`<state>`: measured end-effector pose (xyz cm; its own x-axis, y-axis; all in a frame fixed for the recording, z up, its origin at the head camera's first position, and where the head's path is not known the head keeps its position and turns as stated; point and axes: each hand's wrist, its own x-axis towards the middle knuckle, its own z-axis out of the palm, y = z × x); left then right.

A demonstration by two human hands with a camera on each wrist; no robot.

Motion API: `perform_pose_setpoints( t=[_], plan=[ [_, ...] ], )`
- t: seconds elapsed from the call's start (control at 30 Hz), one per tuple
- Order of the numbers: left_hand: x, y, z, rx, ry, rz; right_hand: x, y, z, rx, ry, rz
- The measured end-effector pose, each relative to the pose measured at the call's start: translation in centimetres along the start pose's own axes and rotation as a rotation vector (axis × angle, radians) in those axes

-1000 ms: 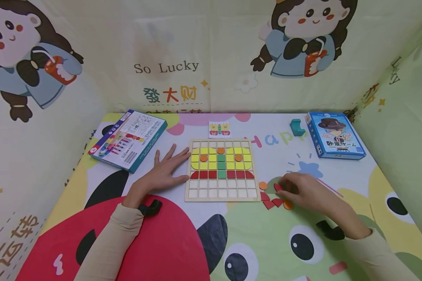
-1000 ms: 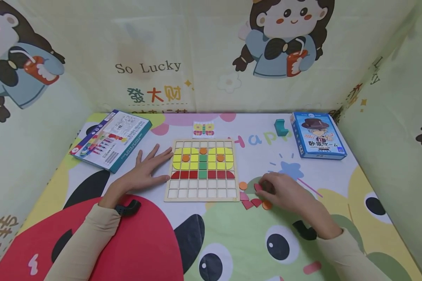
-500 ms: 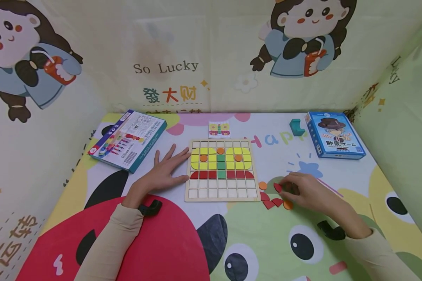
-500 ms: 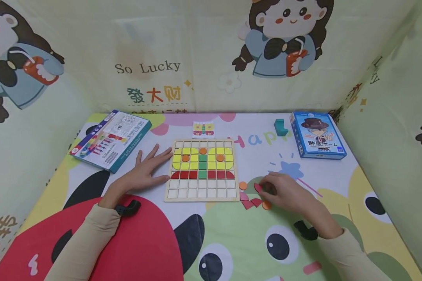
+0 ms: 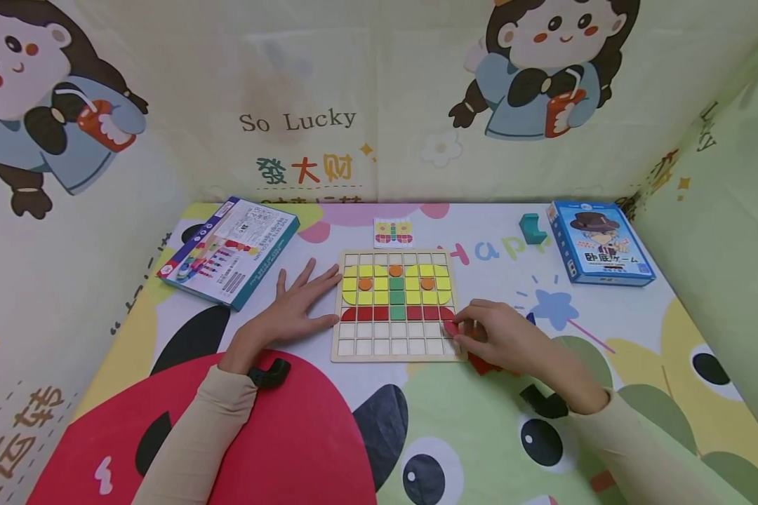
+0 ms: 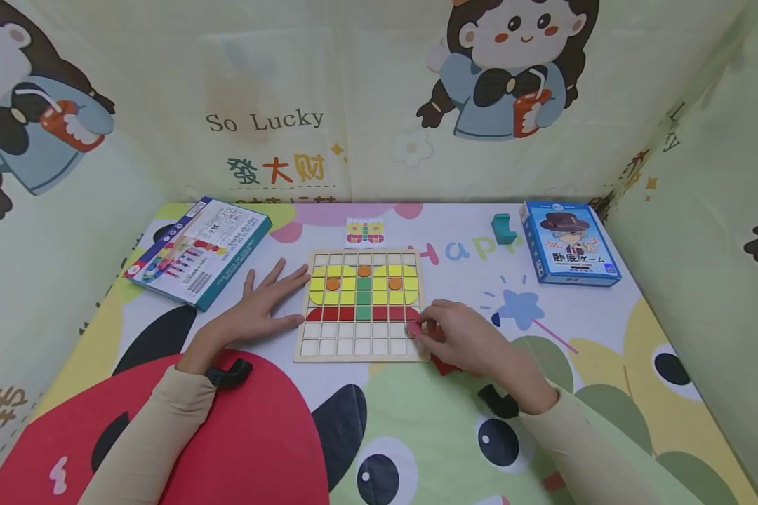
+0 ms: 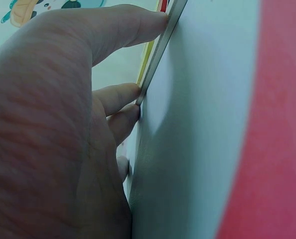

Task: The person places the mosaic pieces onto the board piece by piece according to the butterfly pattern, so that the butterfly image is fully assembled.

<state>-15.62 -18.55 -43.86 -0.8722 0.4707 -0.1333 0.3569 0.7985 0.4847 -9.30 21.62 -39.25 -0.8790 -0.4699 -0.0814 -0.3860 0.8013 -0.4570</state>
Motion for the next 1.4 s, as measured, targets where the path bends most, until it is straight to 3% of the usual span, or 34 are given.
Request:
perform_pose_setpoints(
  t=[0.33, 0.6, 0.87, 1.4],
  plan=[
    [0.0, 0.3, -0.2, -0.001, -0.005, 0.011, 4.7, -6.4, 3.3, -0.039, -0.018, -0.194],
    [-0.1, 0.1, -0.2, 0.016, -0.014, 0.002, 7.6, -10.1, 5.1, -0.039, -0.024, -0.201],
    [-0.2, 0.2, -0.3, 0.011, -0.014, -0.001, 9.2, -11.1, 5.8, -0.04, -0.006, -0.221],
    [0.0, 0.2, -0.2, 0.007, -0.009, 0.01, 9.5, -11.0, 6.3, -0.023, -0.025, -0.181]
  ],
)
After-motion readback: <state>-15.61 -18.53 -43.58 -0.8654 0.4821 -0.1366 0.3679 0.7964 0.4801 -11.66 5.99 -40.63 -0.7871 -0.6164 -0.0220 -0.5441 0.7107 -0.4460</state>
